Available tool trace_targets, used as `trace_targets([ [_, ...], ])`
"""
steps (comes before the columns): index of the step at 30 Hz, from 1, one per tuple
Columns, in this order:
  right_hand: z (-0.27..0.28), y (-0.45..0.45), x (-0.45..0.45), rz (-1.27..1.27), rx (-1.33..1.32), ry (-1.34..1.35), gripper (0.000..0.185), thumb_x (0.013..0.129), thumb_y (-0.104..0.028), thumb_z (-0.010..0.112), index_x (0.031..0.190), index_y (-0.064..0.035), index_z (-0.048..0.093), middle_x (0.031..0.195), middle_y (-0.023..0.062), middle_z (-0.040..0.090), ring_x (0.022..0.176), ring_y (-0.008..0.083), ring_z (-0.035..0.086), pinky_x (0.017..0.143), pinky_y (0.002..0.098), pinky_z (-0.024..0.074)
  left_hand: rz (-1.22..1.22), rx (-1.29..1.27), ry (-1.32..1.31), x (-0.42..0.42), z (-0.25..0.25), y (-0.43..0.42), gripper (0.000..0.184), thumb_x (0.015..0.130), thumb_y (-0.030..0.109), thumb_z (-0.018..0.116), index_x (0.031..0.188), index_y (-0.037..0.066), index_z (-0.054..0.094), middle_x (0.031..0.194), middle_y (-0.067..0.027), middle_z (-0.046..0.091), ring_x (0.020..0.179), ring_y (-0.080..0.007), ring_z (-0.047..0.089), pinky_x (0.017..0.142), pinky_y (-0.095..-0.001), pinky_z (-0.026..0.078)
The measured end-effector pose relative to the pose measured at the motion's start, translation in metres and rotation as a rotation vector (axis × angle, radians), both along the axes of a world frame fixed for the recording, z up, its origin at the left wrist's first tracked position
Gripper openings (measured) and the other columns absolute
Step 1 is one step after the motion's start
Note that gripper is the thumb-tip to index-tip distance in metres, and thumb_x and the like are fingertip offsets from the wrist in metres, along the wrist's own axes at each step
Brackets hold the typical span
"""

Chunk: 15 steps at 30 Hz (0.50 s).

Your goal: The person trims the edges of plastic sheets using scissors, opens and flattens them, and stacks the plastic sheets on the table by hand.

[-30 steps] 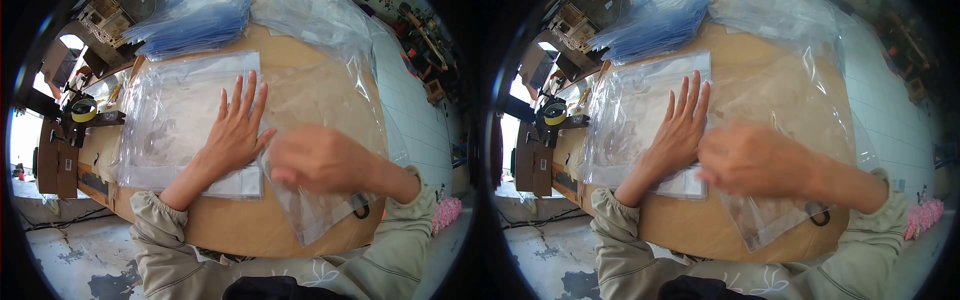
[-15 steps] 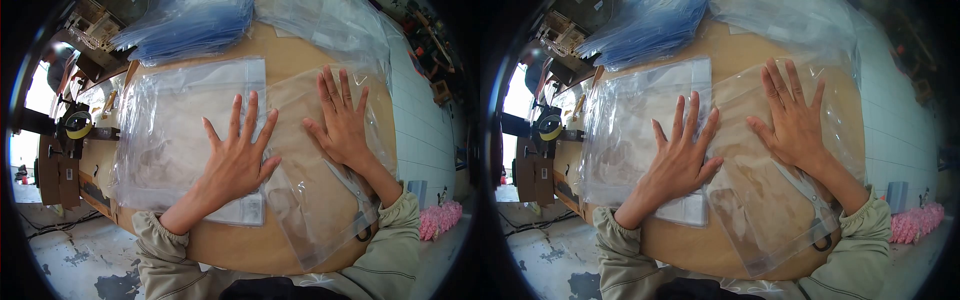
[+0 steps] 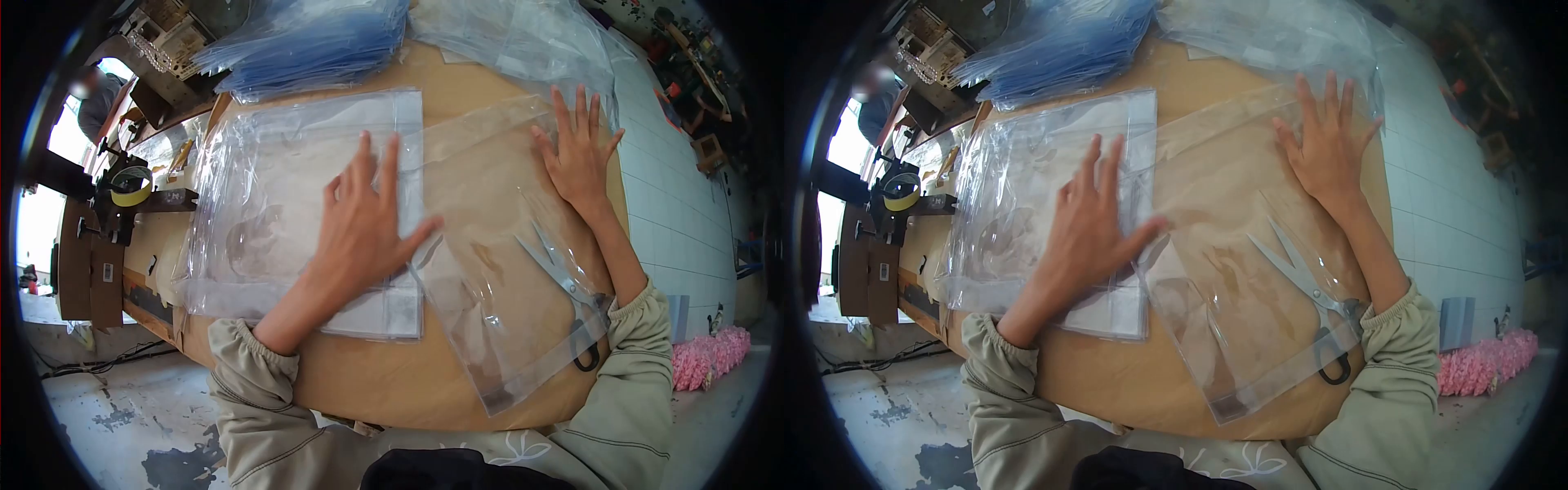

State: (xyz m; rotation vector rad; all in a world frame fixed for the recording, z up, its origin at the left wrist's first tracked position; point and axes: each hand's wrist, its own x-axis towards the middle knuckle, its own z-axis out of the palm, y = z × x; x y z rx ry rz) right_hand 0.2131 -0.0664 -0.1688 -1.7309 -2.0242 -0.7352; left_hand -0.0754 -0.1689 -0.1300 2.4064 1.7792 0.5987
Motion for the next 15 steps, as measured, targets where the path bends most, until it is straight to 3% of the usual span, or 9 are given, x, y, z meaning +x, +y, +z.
trace_targets([
  [2,0.006,-0.001,-0.007,0.034,0.077,0.018,0.057,0.091,-0.047,0.048,0.138,-0.0154,0.040,0.146,0.0166,0.031,0.137,0.0347,0.025,0.099,0.0716,0.0155,0.078,-0.088,-0.309,-0.012,0.009,0.010,0.061,0.087,0.035,0.058,0.132,-0.002,0.041,0.128,-0.0313,0.044,0.113,-0.0384,0.052,0.086,-0.0443,0.046],
  [5,0.021,-0.006,-0.017,0.421,0.091,0.193,0.050,0.089,-0.039,0.056,0.128,-0.0083,0.049,0.137,0.0163,0.042,0.128,0.0357,0.038,0.102,0.0612,0.0255,0.117,-0.337,-0.583,-0.033,0.014,0.029,0.049,0.087,0.030,0.062,0.119,-0.005,0.052,0.104,-0.0259,0.061,0.088,-0.0308,0.064,0.077,-0.0354,0.050],
  [8,0.044,-0.041,-0.049,0.807,-0.158,0.349,0.043,0.087,-0.035,0.060,0.117,-0.0051,0.056,0.131,0.0149,0.048,0.120,0.0343,0.045,0.102,0.0523,0.0307,0.076,-0.216,-0.547,-0.036,-0.006,0.041,0.043,0.086,0.032,0.062,0.107,-0.005,0.059,0.089,-0.0204,0.066,0.076,-0.0274,0.065,0.071,-0.0350,0.051],
  [11,0.045,-0.072,-0.076,1.064,-0.389,0.241,0.049,0.087,-0.040,0.058,0.123,-0.0070,0.050,0.136,0.0135,0.043,0.124,0.0305,0.043,0.105,0.0523,0.0274,0.109,-0.198,-0.453,-0.026,-0.006,0.043,0.036,0.087,0.030,0.062,0.098,-0.004,0.062,0.087,-0.0186,0.066,0.073,-0.0247,0.065,0.068,-0.0333,0.050],
  [15,0.032,-0.087,-0.090,1.143,-0.594,-0.077,0.065,0.091,-0.054,0.042,0.138,-0.0087,0.037,0.149,0.0134,0.027,0.138,0.0272,0.025,0.110,0.0550,0.0152,0.136,-0.265,-0.731,-0.020,-0.007,0.046,0.031,0.086,0.027,0.062,0.087,-0.004,0.063,0.076,-0.0147,0.066,0.069,-0.0206,0.064,0.064,-0.0312,0.049],
])
